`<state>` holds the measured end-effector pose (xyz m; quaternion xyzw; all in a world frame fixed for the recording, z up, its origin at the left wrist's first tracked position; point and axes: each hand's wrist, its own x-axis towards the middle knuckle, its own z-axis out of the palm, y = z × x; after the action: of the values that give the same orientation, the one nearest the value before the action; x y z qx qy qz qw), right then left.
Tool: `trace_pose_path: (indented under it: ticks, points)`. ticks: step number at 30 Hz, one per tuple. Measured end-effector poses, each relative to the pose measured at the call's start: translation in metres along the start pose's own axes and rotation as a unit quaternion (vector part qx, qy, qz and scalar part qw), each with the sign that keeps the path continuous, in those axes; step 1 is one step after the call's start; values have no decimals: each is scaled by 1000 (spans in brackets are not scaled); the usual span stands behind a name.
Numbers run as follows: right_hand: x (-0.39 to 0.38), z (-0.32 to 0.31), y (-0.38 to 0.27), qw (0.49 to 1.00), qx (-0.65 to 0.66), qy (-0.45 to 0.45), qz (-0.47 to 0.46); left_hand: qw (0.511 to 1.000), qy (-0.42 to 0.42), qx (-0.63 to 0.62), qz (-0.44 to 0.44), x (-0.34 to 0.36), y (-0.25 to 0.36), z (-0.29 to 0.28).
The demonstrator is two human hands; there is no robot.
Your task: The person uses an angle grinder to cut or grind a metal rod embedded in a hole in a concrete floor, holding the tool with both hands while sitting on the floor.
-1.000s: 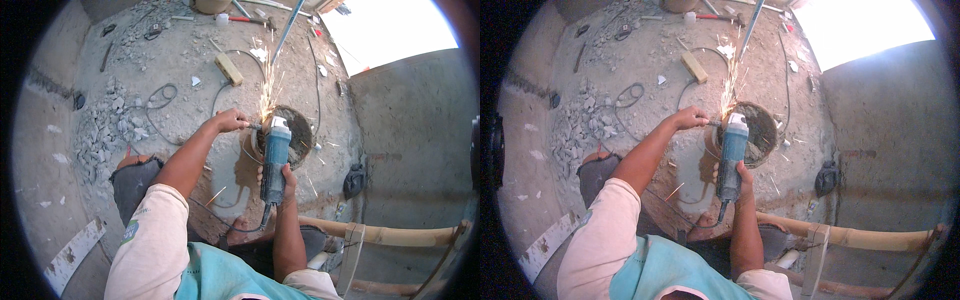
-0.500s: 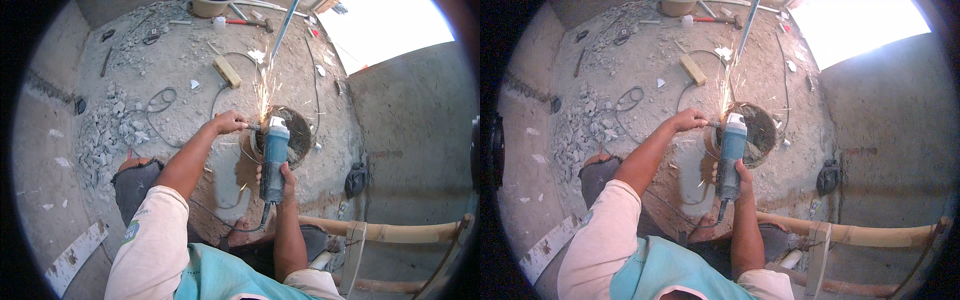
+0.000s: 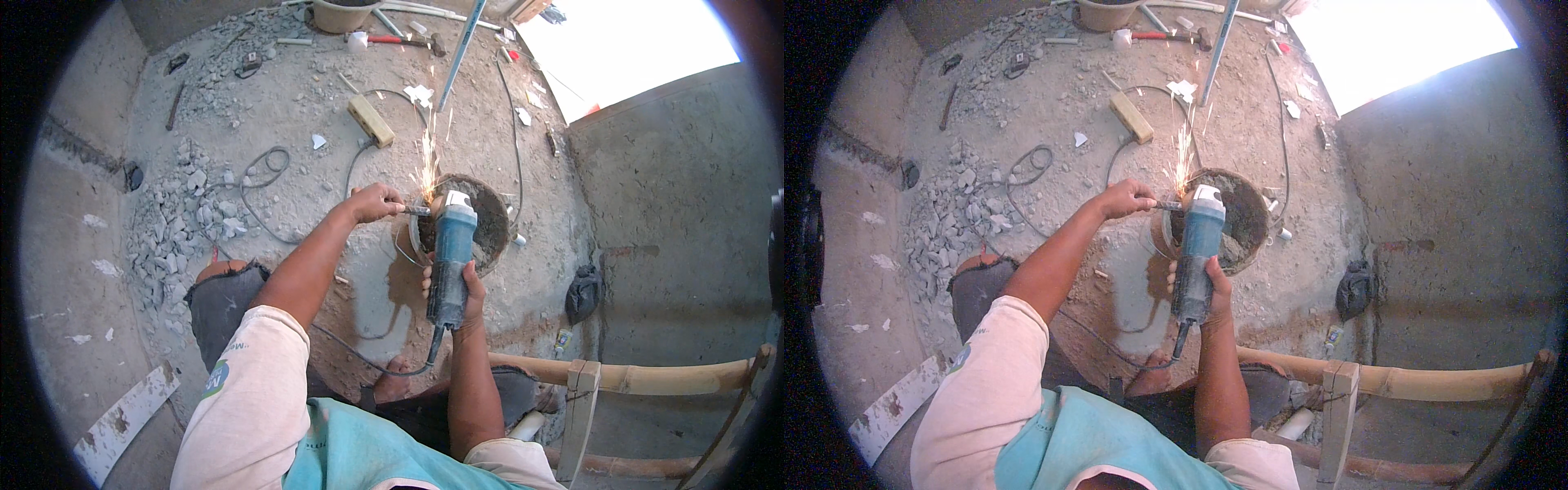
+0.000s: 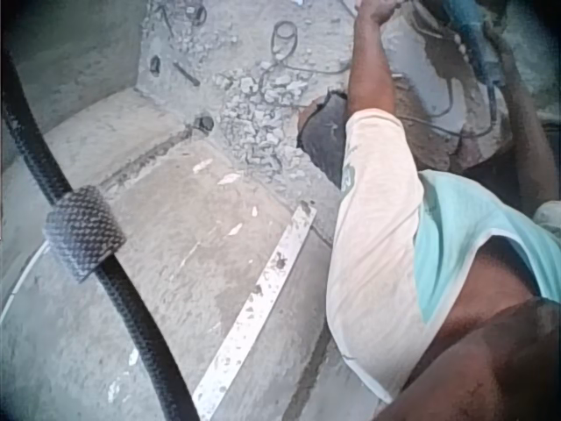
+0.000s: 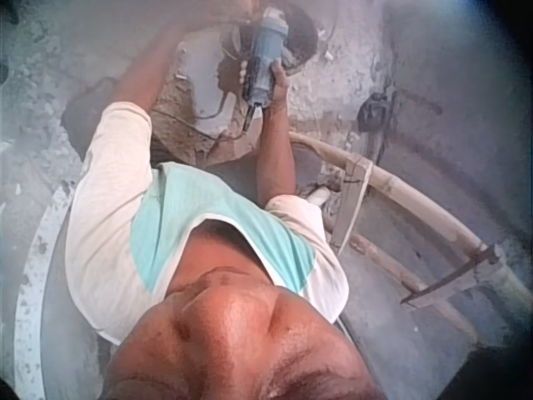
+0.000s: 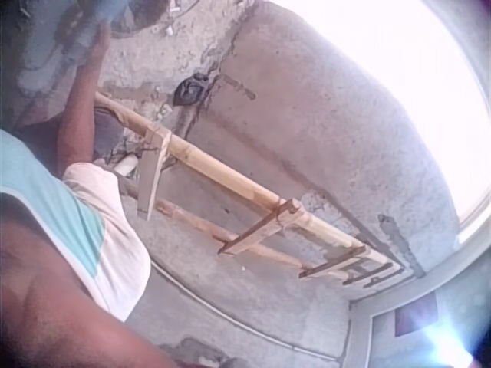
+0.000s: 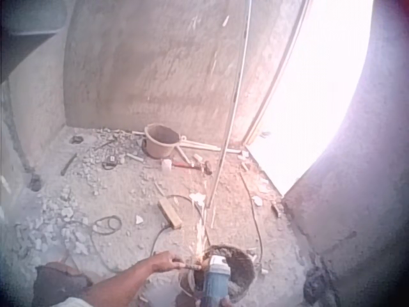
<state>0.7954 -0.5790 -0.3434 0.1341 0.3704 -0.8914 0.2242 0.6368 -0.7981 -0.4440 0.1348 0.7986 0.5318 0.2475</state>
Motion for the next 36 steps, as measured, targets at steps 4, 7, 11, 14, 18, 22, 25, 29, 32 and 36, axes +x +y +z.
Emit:
trace_pose_path:
  ticks: [4, 7, 11, 14, 18, 22, 25, 29, 32, 36]
  points:
    - [2, 2, 1, 1000, 7, -11, 4, 1000, -1, 13, -10, -4, 6, -1]
    - [4, 1, 2, 1000, 17, -12, -5, 1000, 0, 6, -14, -3, 5, -1]
    - [4, 0, -1, 999, 31, -19, -18, 1000, 9, 19, 0, -3, 5, -1]
    - [5, -1, 2, 1000, 29, -11, -2, 1000, 4, 4, 22, -2, -2, 0]
    - [4, -1, 3, 1000, -1, 6, -11, 999, -7, -36, -5, 1, -4, 2]
    - [1, 9, -2, 999, 19, 3, -49, 999, -22, -30, -26, 3, -16, 1]
    - [-1, 10, -5, 998, 23, 2, -51, 999, -24, -28, -40, 4, -13, 3]
    - [-1, 9, -4, 999, 23, -12, -35, 999, -24, -25, -39, 5, -12, 4]
    - [0, 12, -1, 1000, 21, -8, -15, 999, -28, -23, -40, 7, -15, 4]
    - [2, 11, 2, 1000, 10, -3, -5, 999, -22, -25, -31, 8, -18, 5]
